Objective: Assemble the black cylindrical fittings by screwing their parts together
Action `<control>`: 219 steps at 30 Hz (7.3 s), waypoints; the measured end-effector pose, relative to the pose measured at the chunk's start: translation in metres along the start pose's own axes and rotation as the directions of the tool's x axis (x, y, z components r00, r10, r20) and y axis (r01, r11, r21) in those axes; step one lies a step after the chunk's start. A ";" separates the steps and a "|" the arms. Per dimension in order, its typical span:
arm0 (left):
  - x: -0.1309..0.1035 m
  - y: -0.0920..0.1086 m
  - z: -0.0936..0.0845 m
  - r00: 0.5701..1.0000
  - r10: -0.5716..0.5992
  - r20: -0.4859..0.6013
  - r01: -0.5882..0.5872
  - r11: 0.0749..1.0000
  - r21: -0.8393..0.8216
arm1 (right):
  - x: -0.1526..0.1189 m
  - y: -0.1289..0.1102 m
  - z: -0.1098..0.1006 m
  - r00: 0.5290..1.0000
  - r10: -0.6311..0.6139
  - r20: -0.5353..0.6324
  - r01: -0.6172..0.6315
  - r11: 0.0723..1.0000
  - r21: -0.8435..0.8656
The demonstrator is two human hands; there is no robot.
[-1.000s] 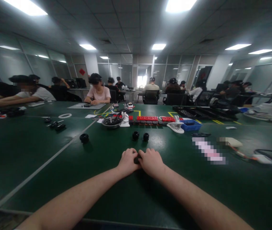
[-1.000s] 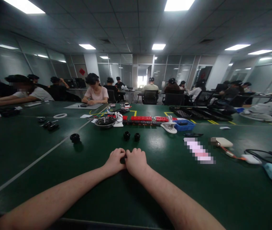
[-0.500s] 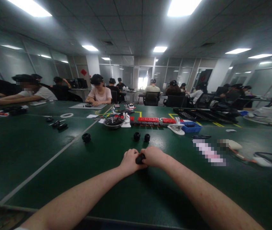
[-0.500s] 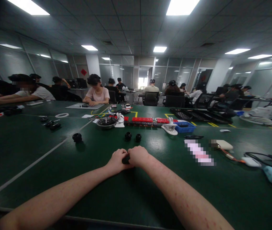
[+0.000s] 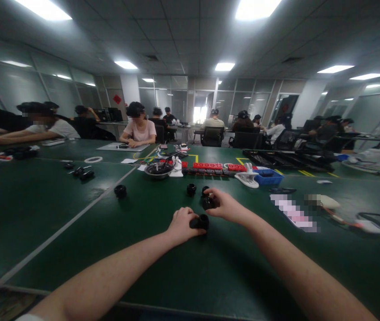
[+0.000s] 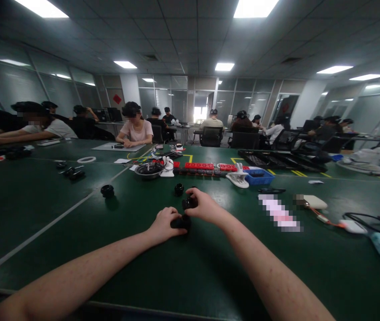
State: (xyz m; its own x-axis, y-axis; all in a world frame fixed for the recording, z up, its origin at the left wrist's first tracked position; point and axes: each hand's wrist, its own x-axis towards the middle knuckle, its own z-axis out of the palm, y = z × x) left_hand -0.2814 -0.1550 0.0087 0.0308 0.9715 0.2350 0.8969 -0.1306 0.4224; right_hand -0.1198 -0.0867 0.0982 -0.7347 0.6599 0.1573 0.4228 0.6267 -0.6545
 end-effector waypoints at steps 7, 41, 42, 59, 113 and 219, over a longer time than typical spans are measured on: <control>-0.001 0.001 -0.002 1.000 0.008 0.002 -0.008 1.000 -0.017 | -0.006 0.019 -0.001 0.993 0.001 -0.118 0.022 0.982 0.189; -0.002 0.007 -0.008 0.998 -0.038 0.053 0.040 0.998 -0.040 | -0.041 0.063 0.032 0.985 0.150 -0.089 -0.168 0.951 -0.260; -0.002 0.006 -0.008 0.998 -0.044 0.052 0.046 0.998 -0.036 | -0.042 0.062 0.032 0.984 0.151 -0.091 -0.170 0.950 -0.262; 0.008 -0.006 -0.009 0.995 -0.087 -0.042 0.088 0.996 0.030 | -0.043 0.064 0.033 0.986 0.143 -0.081 -0.160 0.949 -0.272; 0.004 -0.145 -0.102 0.540 -0.795 -0.276 0.839 0.483 0.249 | -0.045 0.070 0.037 0.989 0.116 -0.088 -0.136 0.955 -0.264; -0.002 -0.171 -0.119 0.827 -0.381 -0.414 0.525 0.786 0.326 | -0.046 0.075 0.012 0.977 0.135 -0.166 -0.148 0.987 -0.070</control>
State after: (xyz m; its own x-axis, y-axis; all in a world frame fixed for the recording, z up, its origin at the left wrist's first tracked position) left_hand -0.4877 -0.1580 0.0400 -0.4988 0.7710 0.3960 0.8649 0.4723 0.1700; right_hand -0.0608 -0.0749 0.0331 -0.5730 0.7977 0.1881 0.5631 0.5499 -0.6168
